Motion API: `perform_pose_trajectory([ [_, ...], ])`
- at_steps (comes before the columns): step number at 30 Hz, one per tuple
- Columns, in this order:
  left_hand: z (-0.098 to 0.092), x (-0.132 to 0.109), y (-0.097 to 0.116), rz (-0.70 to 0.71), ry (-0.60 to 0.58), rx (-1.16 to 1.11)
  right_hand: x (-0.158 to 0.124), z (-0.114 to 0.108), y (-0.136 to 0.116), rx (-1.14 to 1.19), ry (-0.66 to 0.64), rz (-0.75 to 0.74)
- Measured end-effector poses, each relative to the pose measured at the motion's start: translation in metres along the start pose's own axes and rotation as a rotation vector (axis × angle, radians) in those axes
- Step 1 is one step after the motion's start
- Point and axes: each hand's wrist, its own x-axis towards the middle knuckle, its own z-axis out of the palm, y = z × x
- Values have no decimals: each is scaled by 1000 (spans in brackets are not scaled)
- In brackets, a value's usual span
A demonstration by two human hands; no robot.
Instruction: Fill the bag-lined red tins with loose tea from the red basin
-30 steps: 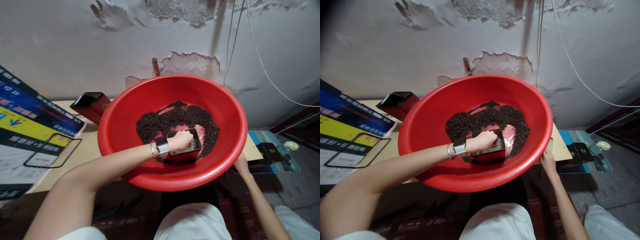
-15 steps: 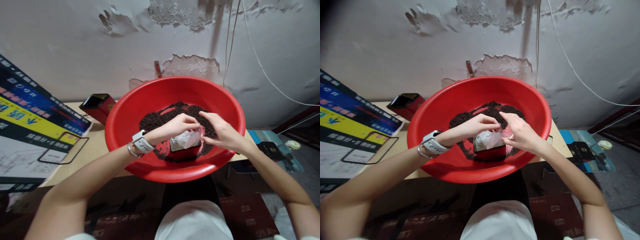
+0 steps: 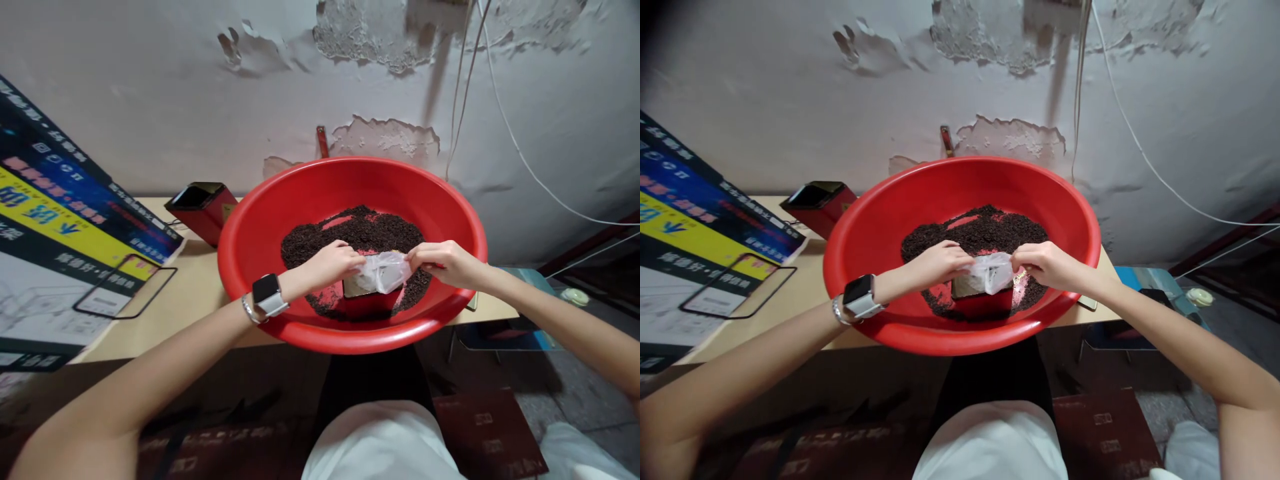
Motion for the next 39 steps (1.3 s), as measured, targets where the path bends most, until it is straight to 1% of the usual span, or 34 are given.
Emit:
perform_pose_trajectory([
  [1,-6,-1,-1,-45,29,-53,-1,-1,1,-109,-34,0],
  [4,-28,-6,3,-175,155,-306,2,-3,0,-442,-111,-5],
  [6,-38,-9,9,-252,221,-401,9,-3,-6,-565,-143,-35],
  [7,-40,-11,13,-283,257,-386,14,-2,-9,-585,-162,-61],
  [9,-39,-12,20,-313,371,-237,23,2,-16,-586,-225,-108],
  [10,-37,-12,24,-290,434,-135,27,5,-17,-581,-270,-115],
  [11,-33,-11,28,-233,475,-46,31,8,-18,-578,-318,-108],
  [12,-29,-10,32,-151,480,12,35,12,-17,-578,-361,-86],
  [13,-24,-7,36,-60,443,38,38,15,-16,-580,-398,-58],
  [15,-14,-1,42,86,305,45,43,19,-13,-573,-454,-12],
  [16,-10,2,43,115,241,61,45,20,-12,-569,-471,5],
  [18,-5,7,41,114,159,134,48,20,-12,-574,-494,38],
  [19,-4,8,39,99,138,179,49,18,-13,-587,-503,64],
  [21,-5,6,32,20,126,266,49,15,-14,-620,-509,143],
  [23,-9,-2,26,-108,117,335,48,13,-13,-614,-513,247],
  [25,-12,-13,24,-242,64,352,47,16,-9,-560,-508,337],
  [28,-14,-26,28,-353,-27,280,46,28,1,-465,-500,376],
  [31,-11,-31,30,-371,-54,154,46,41,11,-400,-491,366],
  [35,-9,-31,21,-283,-89,-89,45,47,25,-322,-497,380],
  [37,-7,-31,13,-224,-59,-181,46,47,31,-282,-505,376],
  [39,-2,-31,8,-208,-16,-239,47,47,36,-215,-498,347],
])
